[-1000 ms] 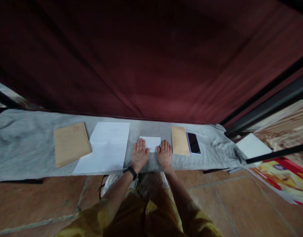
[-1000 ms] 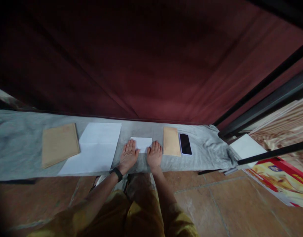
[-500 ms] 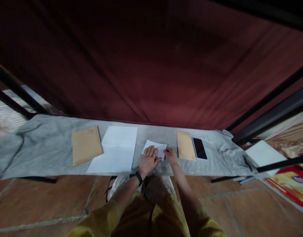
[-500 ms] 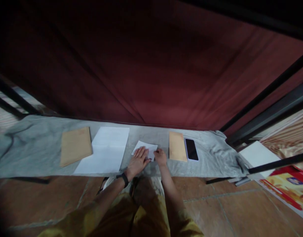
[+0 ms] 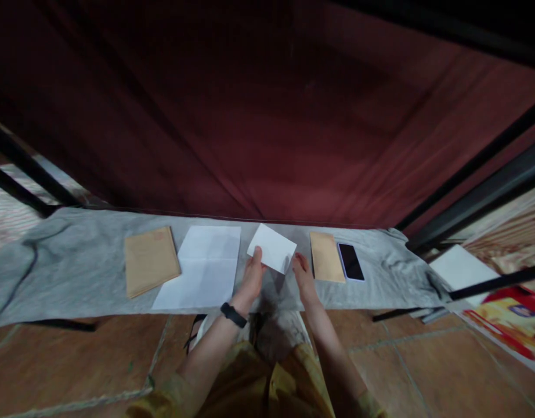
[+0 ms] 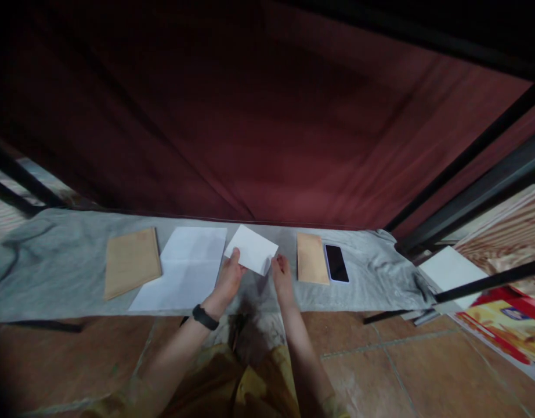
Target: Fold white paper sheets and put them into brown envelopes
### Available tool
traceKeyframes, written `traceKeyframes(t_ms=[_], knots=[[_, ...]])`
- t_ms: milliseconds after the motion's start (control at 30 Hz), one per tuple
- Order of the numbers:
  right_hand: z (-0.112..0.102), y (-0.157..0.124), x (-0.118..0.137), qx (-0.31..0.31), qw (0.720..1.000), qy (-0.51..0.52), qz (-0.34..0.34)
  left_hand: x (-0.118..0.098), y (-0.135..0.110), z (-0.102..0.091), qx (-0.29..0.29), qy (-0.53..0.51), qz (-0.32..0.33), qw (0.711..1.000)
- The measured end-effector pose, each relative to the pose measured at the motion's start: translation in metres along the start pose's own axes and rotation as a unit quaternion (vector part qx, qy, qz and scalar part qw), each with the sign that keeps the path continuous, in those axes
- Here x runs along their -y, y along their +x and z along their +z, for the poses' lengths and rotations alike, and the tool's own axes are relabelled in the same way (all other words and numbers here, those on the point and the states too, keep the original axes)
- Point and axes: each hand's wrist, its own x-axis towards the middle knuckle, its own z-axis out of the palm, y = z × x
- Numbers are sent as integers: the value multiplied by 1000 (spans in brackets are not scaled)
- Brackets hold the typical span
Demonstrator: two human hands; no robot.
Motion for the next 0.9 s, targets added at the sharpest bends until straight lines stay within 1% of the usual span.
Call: traceKeyframes(t_ms=[33,67,133,167,233,267,333,400,467,533,633,700,767,833,900], knots=[[0,-4,-3,16,999,27,22,-1,3,-2,4,-54,-21,998],[1,-8,-7,42,996,57,45,0,5,-3,10,-84,-33,996],[3,-15,-14,78,989,97,80,4,4,-4,28,-91,-49,994],[3,-17,-17,77,989,97,85,7,2,-5,34,-85,-56,994],[2,-17,-24,49,994,63,71,14,-2,-8,31,-89,-72,993],[1,-16,-26,34,997,35,58,18,-3,-11,21,-98,-81,992],[-5,-11,-32,16,999,-26,35,25,-3,-19,-16,-96,-102,990],[-13,-6,-37,5,996,-81,22,31,0,-28,-49,-57,-122,990],[-20,-1,-43,-5,991,-135,17,37,4,-34,-50,-20,-141,989],[-25,2,-48,-14,981,-193,4,43,7,-36,-34,-2,-158,987],[-28,3,-53,-40,957,-284,-50,51,7,-33,-32,25,-175,984],[-26,-1,-54,-66,930,-345,-106,56,5,-30,-37,39,-182,982],[-21,-6,-55,-71,900,-398,-163,58,3,-27,-35,46,-189,980],[-13,-11,-56,-34,873,-440,-211,60,1,-25,-30,50,-192,980],[-2,-17,-57,26,845,-473,-248,61,0,-23,-27,56,-185,981]])
